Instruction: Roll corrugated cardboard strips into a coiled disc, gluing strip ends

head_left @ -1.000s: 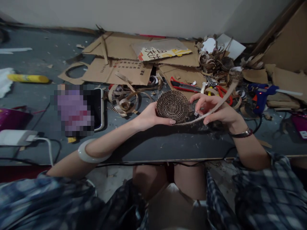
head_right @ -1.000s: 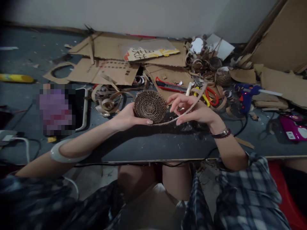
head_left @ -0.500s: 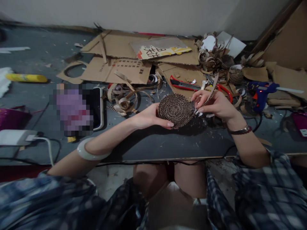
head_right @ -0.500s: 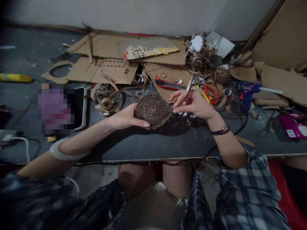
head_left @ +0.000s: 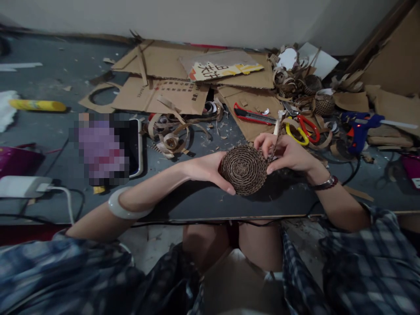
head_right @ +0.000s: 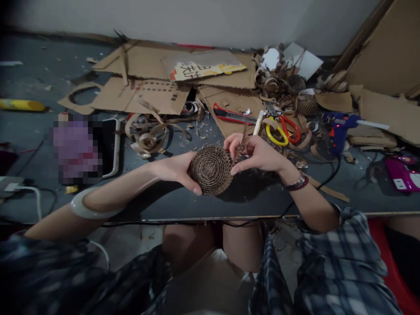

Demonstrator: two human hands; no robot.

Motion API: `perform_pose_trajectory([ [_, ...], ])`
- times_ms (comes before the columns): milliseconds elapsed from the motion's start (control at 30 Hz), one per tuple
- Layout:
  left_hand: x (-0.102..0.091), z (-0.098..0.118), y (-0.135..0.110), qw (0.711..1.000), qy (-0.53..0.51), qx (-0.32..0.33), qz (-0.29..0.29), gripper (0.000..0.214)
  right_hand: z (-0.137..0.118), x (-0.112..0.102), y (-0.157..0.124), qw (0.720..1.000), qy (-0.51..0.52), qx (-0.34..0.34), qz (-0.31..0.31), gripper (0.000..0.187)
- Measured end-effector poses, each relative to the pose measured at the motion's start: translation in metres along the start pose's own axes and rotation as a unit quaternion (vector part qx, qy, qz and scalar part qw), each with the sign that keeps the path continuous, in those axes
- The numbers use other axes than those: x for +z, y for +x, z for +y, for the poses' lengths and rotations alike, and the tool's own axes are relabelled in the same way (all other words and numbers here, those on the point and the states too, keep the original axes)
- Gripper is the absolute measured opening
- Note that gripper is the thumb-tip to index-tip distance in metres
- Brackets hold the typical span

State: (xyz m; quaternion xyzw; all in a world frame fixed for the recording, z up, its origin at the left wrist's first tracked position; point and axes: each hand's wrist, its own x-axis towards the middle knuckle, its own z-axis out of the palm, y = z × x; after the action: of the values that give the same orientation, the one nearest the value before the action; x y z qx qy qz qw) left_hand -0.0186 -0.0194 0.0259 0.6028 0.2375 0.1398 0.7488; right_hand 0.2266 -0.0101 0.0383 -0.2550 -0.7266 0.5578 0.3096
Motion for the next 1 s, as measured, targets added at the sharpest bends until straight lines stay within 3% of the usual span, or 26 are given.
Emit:
perform_pose_trajectory([
  [167, 0.003, 0.003, -0.002, 0.988, -0.008, -0.048, -0.147, 0.061, 0.001, 0.014, -0.001, 0.991, -0.002, 0.001, -0.137, 0.093],
  [267, 0.000, 0.001, -0.002, 0.985, -0.022, -0.052, -0.164, 0.064, 0.001, 0.014, -0.001, 0.984, -0.026, -0.006, -0.179, 0.084],
  [367, -0.008, -0.002, -0.002, 0.994, -0.072, -0.025, -0.079, 0.065, -0.003, 0.008, -0.002, 0.994, -0.020, -0.026, -0.104, 0.070],
  [433, -0.013, -0.003, -0.002, 0.994, -0.112, -0.009, 0.015, 0.061, -0.005, 0.006, -0.003, 0.998, -0.022, -0.051, -0.006, 0.067],
  [533, -0.014, -0.003, 0.001, 0.978, -0.164, 0.023, 0.130, 0.052, -0.005, 0.011, -0.002, 0.983, -0.074, -0.075, 0.153, 0.066],
  [600, -0.011, -0.003, 0.004, 0.972, -0.171, 0.038, 0.159, 0.051, -0.003, 0.018, -0.001, 0.970, -0.108, -0.079, 0.202, 0.067],
  [767, -0.003, -0.002, 0.006, 0.972, -0.130, 0.027, 0.192, 0.050, 0.003, 0.023, 0.001, 0.974, -0.115, -0.069, 0.185, 0.065],
  [1000, -0.008, 0.000, 0.003, 0.976, -0.125, -0.001, 0.178, 0.044, 0.002, 0.006, 0.000, 0.993, -0.022, -0.039, 0.112, 0.058],
])
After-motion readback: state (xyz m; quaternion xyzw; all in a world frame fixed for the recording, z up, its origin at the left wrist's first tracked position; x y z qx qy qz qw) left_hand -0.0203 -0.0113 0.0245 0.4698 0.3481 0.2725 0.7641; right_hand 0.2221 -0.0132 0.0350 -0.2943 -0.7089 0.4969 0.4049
